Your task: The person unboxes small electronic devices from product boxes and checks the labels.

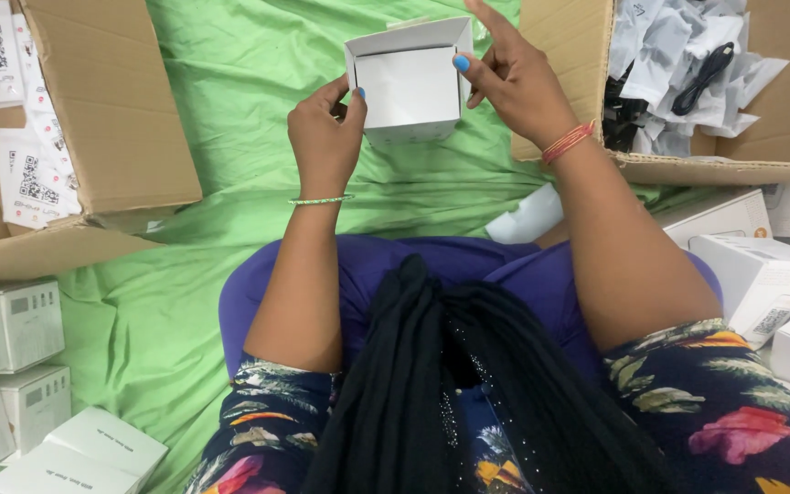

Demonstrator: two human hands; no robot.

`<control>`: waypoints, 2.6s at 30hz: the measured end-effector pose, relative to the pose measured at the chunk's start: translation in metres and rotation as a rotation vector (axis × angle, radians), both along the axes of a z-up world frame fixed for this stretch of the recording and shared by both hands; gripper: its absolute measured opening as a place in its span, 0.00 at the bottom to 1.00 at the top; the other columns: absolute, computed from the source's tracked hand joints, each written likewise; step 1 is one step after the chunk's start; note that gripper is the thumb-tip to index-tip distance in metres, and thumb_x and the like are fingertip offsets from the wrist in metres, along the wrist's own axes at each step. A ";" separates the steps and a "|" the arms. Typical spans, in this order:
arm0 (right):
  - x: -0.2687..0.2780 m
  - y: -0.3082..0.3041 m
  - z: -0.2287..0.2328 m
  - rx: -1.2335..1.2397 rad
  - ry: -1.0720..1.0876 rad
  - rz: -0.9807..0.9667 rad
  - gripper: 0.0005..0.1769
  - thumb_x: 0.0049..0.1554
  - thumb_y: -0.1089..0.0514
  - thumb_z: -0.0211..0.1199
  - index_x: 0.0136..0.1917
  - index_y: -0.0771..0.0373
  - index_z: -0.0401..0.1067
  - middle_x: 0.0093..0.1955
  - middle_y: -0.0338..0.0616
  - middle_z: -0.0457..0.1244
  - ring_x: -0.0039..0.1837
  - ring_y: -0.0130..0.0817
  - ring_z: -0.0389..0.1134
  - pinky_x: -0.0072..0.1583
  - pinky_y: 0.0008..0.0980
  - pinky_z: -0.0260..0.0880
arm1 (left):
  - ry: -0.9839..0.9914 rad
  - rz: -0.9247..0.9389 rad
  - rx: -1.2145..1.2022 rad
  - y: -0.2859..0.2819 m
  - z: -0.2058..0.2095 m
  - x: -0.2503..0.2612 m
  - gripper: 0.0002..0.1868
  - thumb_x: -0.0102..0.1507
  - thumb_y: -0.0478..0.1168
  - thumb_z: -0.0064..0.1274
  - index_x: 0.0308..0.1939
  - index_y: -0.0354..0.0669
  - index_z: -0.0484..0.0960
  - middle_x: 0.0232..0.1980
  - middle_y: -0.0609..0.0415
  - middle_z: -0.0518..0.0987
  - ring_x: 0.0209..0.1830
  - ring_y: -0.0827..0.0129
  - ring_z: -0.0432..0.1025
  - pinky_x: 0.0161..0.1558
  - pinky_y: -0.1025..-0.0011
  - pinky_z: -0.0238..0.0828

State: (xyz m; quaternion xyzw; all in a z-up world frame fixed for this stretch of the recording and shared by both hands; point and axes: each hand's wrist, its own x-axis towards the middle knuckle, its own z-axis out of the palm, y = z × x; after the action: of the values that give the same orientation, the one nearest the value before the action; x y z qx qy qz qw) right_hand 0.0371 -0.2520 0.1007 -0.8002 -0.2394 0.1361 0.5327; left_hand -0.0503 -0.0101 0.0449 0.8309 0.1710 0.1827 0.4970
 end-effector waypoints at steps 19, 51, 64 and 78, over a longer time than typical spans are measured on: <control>0.004 -0.001 -0.013 0.027 -0.038 0.038 0.25 0.71 0.54 0.63 0.76 0.64 0.65 0.40 0.38 0.65 0.41 0.21 0.67 0.42 0.24 0.70 | -0.004 -0.014 0.073 -0.001 -0.007 0.002 0.15 0.62 0.39 0.58 0.50 0.39 0.88 0.30 0.50 0.84 0.26 0.70 0.77 0.34 0.71 0.73; -0.005 -0.006 -0.038 0.005 -0.114 0.135 0.38 0.62 0.70 0.64 0.80 0.52 0.58 0.80 0.49 0.52 0.78 0.47 0.61 0.69 0.41 0.73 | 0.185 -0.393 -0.858 0.010 -0.026 -0.003 0.46 0.59 0.40 0.59 0.76 0.59 0.49 0.75 0.47 0.62 0.69 0.55 0.66 0.56 0.45 0.77; -0.016 0.008 -0.070 -0.293 0.608 0.070 0.61 0.47 0.59 0.63 0.85 0.46 0.33 0.80 0.45 0.50 0.71 0.43 0.58 0.58 0.42 0.70 | 0.390 -0.330 -0.568 -0.005 -0.143 0.022 0.36 0.69 0.52 0.48 0.78 0.42 0.59 0.67 0.43 0.78 0.67 0.59 0.72 0.67 0.64 0.64; -0.036 -0.031 0.015 0.544 -0.114 -0.228 0.44 0.70 0.52 0.67 0.87 0.59 0.43 0.86 0.44 0.46 0.85 0.35 0.50 0.83 0.35 0.51 | -0.406 -0.217 -0.465 -0.099 0.066 0.001 0.35 0.75 0.45 0.55 0.83 0.55 0.56 0.76 0.51 0.57 0.69 0.65 0.67 0.74 0.64 0.65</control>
State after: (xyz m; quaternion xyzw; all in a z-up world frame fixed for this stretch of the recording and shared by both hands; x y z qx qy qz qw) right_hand 0.0007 -0.2830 0.1154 -0.6562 -0.2052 -0.0390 0.7251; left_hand -0.0496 -0.1093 0.1113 0.6553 0.0160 0.2466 0.7139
